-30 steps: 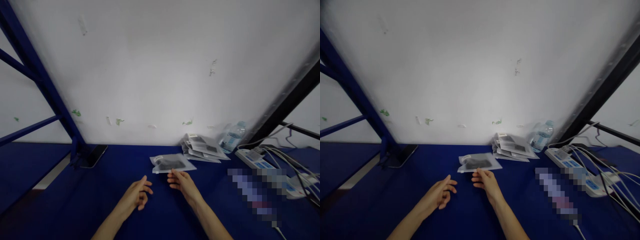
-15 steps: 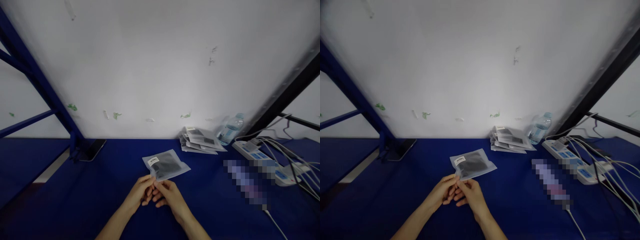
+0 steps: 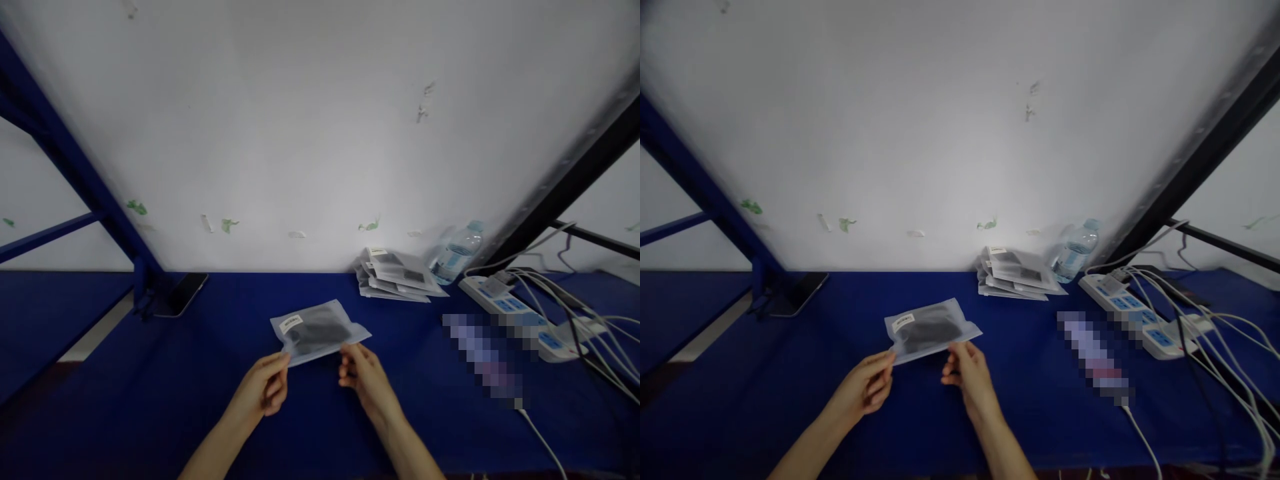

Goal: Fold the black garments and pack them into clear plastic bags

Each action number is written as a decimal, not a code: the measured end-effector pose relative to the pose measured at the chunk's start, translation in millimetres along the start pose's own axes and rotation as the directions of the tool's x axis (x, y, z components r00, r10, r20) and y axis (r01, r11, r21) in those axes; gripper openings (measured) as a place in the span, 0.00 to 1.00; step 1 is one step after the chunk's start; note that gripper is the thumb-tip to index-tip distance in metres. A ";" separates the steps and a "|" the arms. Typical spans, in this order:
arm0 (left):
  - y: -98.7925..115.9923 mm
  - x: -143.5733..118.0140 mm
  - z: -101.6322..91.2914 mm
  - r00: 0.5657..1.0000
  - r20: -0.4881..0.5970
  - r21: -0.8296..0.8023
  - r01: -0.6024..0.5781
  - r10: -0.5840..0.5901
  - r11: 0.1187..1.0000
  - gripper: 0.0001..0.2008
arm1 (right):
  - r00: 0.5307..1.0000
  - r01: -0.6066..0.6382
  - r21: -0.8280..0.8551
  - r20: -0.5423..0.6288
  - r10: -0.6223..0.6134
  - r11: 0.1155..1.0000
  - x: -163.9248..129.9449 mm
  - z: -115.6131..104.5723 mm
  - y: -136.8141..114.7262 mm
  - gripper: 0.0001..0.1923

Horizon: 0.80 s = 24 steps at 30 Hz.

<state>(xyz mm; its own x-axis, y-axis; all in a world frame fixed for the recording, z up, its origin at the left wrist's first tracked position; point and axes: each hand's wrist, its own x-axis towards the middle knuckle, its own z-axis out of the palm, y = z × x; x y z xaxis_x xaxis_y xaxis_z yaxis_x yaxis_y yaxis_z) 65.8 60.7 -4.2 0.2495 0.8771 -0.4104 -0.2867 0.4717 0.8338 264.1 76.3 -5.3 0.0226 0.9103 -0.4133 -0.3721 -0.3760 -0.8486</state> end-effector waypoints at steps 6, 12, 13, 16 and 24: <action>1.9 -8.0 -10.1 0.999 -0.020 -0.030 0.032 -0.033 0.999 0.24 | 0.999 -0.010 -0.003 -0.040 0.010 1.000 14.2 -35.2 -14.5 0.13; -0.5 -6.5 -11.1 0.999 -0.006 -0.055 0.034 -0.034 0.998 0.23 | 0.998 -0.020 -0.067 -0.060 0.016 0.998 11.1 -31.2 -14.5 0.17; -0.7 -6.1 -12.0 0.999 -0.003 -0.059 0.038 -0.039 0.998 0.23 | 0.999 -0.011 -0.125 -0.032 0.007 0.992 7.6 -28.5 -14.7 0.18; -0.7 -5.1 -13.3 0.999 0.002 -0.072 0.051 -0.051 0.996 0.23 | 0.975 0.220 -0.376 0.069 -0.210 0.900 -6.8 -18.3 -12.5 0.19; 3.5 -6.0 -8.2 0.999 0.019 -0.036 0.038 -0.037 0.999 0.21 | 0.586 0.763 -0.635 0.598 -0.547 0.122 -16.5 2.7 10.3 0.22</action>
<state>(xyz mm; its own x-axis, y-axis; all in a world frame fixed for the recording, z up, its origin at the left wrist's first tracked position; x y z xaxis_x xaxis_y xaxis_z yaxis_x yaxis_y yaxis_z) 55.8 57.8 -1.8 0.2777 0.8570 -0.4342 -0.3103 0.5078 0.8037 257.4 57.9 -6.3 -0.3378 0.8424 0.4198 0.5610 0.5383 -0.6289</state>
